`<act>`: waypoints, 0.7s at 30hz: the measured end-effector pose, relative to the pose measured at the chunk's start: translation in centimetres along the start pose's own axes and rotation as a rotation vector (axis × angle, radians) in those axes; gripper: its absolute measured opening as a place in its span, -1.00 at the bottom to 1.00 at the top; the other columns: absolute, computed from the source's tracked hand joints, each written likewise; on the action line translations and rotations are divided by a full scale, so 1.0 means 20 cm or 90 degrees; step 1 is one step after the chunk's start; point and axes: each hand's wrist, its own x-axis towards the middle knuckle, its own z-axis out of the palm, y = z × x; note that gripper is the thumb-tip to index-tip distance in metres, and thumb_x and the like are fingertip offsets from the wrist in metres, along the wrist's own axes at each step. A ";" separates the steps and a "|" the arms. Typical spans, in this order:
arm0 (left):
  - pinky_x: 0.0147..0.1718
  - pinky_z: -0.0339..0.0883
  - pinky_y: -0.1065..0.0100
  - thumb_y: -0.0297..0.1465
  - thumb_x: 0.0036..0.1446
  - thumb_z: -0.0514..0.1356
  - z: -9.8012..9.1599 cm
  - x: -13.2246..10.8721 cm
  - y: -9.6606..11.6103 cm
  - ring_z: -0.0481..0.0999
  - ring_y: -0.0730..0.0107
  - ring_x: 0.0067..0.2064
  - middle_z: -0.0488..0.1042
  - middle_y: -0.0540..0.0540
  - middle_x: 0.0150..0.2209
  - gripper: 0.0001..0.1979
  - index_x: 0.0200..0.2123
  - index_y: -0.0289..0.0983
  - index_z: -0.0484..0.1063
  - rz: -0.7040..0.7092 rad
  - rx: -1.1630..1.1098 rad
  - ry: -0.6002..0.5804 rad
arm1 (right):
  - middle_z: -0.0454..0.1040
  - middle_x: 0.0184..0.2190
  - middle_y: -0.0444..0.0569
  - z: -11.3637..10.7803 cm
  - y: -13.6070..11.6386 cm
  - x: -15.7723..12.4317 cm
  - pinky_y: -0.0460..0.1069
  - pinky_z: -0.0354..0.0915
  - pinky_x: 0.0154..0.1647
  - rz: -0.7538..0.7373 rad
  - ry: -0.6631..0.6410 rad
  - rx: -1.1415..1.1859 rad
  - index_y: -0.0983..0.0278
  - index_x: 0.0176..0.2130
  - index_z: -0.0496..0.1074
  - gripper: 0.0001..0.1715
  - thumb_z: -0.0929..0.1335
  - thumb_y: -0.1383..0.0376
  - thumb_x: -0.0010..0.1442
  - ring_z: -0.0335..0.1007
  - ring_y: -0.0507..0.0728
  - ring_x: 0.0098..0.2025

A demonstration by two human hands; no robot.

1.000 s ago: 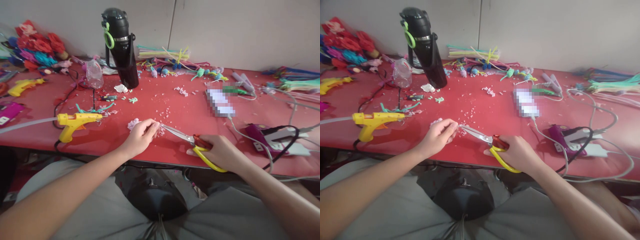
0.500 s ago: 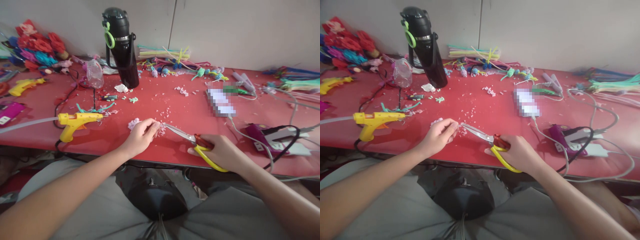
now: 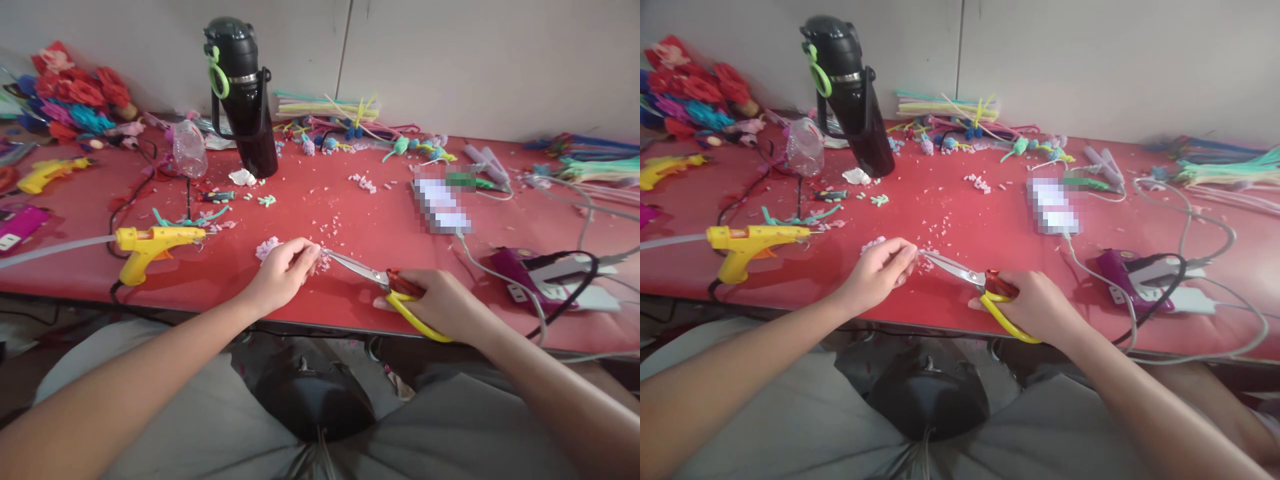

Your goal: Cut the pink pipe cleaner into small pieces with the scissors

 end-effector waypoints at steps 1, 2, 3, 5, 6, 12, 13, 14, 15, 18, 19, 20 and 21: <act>-0.57 0.16 0.47 -0.23 0.38 0.05 0.00 0.00 0.00 0.25 0.62 -0.55 0.28 0.05 -0.51 -0.67 -0.41 -0.28 0.30 0.002 0.000 0.000 | -0.01 -0.62 -0.22 0.00 0.00 0.00 -0.07 -0.07 -0.60 0.000 0.003 0.003 0.21 -0.60 0.10 -0.25 0.39 -0.33 -0.09 -0.17 0.00 -0.52; -0.57 0.16 0.48 -0.23 0.38 0.05 0.00 0.00 0.00 0.25 0.62 -0.55 0.28 0.05 -0.51 -0.67 -0.41 -0.28 0.30 0.004 0.000 0.000 | -0.02 -0.62 -0.22 0.00 0.00 0.00 -0.07 -0.07 -0.60 0.000 0.006 0.006 0.21 -0.61 0.10 -0.25 0.39 -0.33 -0.08 -0.18 0.00 -0.52; -0.57 0.16 0.48 -0.24 0.38 0.05 0.00 0.00 0.00 0.25 0.62 -0.55 0.29 0.05 -0.51 -0.67 -0.41 -0.28 0.30 0.005 0.001 0.000 | -0.03 -0.61 -0.22 0.00 0.00 0.00 -0.07 -0.07 -0.60 0.002 0.007 0.011 0.22 -0.60 0.11 -0.26 0.39 -0.32 -0.08 -0.18 0.00 -0.51; -0.58 0.16 0.48 -0.24 0.38 0.06 0.00 0.00 0.01 0.25 0.62 -0.56 0.29 0.05 -0.53 -0.67 -0.42 -0.28 0.29 0.003 0.003 0.003 | -0.03 -0.60 -0.22 -0.01 0.00 -0.01 -0.08 -0.07 -0.59 0.002 0.001 0.023 0.22 -0.59 0.12 -0.27 0.39 -0.30 -0.06 -0.17 0.01 -0.50; -0.58 0.16 0.48 -0.24 0.37 0.07 0.00 0.00 0.01 0.25 0.62 -0.56 0.28 0.05 -0.54 -0.67 -0.43 -0.28 0.29 0.002 0.003 0.004 | -0.03 -0.59 -0.23 -0.01 0.00 -0.01 -0.08 -0.07 -0.58 0.003 -0.005 0.029 0.22 -0.58 0.13 -0.29 0.40 -0.29 -0.06 -0.17 0.01 -0.49; -0.59 0.16 0.49 -0.23 0.37 0.07 0.00 0.00 0.01 0.27 0.63 -0.57 0.28 0.06 -0.54 -0.67 -0.42 -0.28 0.30 0.005 -0.005 0.005 | -0.05 -0.58 -0.23 -0.02 0.00 -0.02 -0.07 -0.08 -0.56 0.005 -0.028 0.022 0.22 -0.56 0.14 -0.30 0.42 -0.27 -0.05 -0.19 0.02 -0.48; -0.59 0.16 0.49 -0.23 0.37 0.07 0.00 0.01 0.01 0.27 0.63 -0.57 0.28 0.06 -0.54 -0.67 -0.41 -0.28 0.30 0.004 -0.005 0.004 | -0.05 -0.58 -0.23 -0.02 0.00 -0.02 -0.07 -0.08 -0.56 0.004 -0.028 0.020 0.21 -0.57 0.12 -0.30 0.42 -0.27 -0.05 -0.19 0.02 -0.48; -0.59 0.16 0.49 -0.23 0.37 0.07 0.00 0.01 0.01 0.27 0.63 -0.57 0.29 0.06 -0.54 -0.67 -0.41 -0.28 0.31 0.003 -0.004 0.004 | -0.06 -0.58 -0.24 -0.02 0.00 -0.02 -0.07 -0.09 -0.57 0.004 -0.028 0.018 0.21 -0.57 0.11 -0.29 0.42 -0.27 -0.05 -0.19 0.02 -0.48; -0.59 0.16 0.49 -0.23 0.37 0.08 0.00 0.01 0.01 0.27 0.63 -0.57 0.29 0.06 -0.54 -0.68 -0.41 -0.28 0.31 0.002 -0.002 0.004 | -0.06 -0.58 -0.24 -0.02 0.00 -0.02 -0.07 -0.09 -0.57 0.005 -0.028 0.017 0.21 -0.57 0.10 -0.29 0.41 -0.28 -0.05 -0.19 0.02 -0.48; -0.59 0.16 0.49 -0.23 0.37 0.08 0.00 0.01 0.00 0.26 0.64 -0.57 0.29 0.06 -0.53 -0.67 -0.41 -0.28 0.31 0.003 0.002 0.006 | -0.05 -0.59 -0.24 -0.02 0.00 -0.01 -0.07 -0.08 -0.57 0.005 -0.024 0.010 0.22 -0.57 0.10 -0.28 0.42 -0.28 -0.06 -0.18 0.01 -0.48; -0.59 0.16 0.49 -0.23 0.37 0.07 0.00 0.00 0.00 0.27 0.64 -0.57 0.30 0.06 -0.53 -0.67 -0.41 -0.28 0.31 0.004 0.002 0.007 | -0.05 -0.59 -0.23 -0.02 0.00 -0.01 -0.07 -0.08 -0.57 0.005 -0.023 0.008 0.22 -0.58 0.10 -0.28 0.42 -0.28 -0.06 -0.18 0.01 -0.49; -0.59 0.16 0.49 -0.22 0.37 0.07 0.00 0.00 0.00 0.27 0.64 -0.57 0.30 0.05 -0.53 -0.67 -0.41 -0.28 0.31 0.005 0.002 0.008 | -0.05 -0.59 -0.23 -0.02 0.00 -0.01 -0.07 -0.08 -0.58 0.004 -0.023 0.006 0.22 -0.58 0.10 -0.28 0.42 -0.28 -0.07 -0.17 0.01 -0.49; -0.59 0.17 0.49 -0.22 0.37 0.08 0.00 0.00 0.00 0.28 0.64 -0.57 0.30 0.05 -0.53 -0.68 -0.41 -0.28 0.32 0.006 0.001 0.007 | -0.04 -0.59 -0.23 -0.02 0.00 -0.01 -0.07 -0.08 -0.58 0.005 -0.022 0.005 0.22 -0.58 0.10 -0.27 0.41 -0.29 -0.07 -0.17 0.01 -0.49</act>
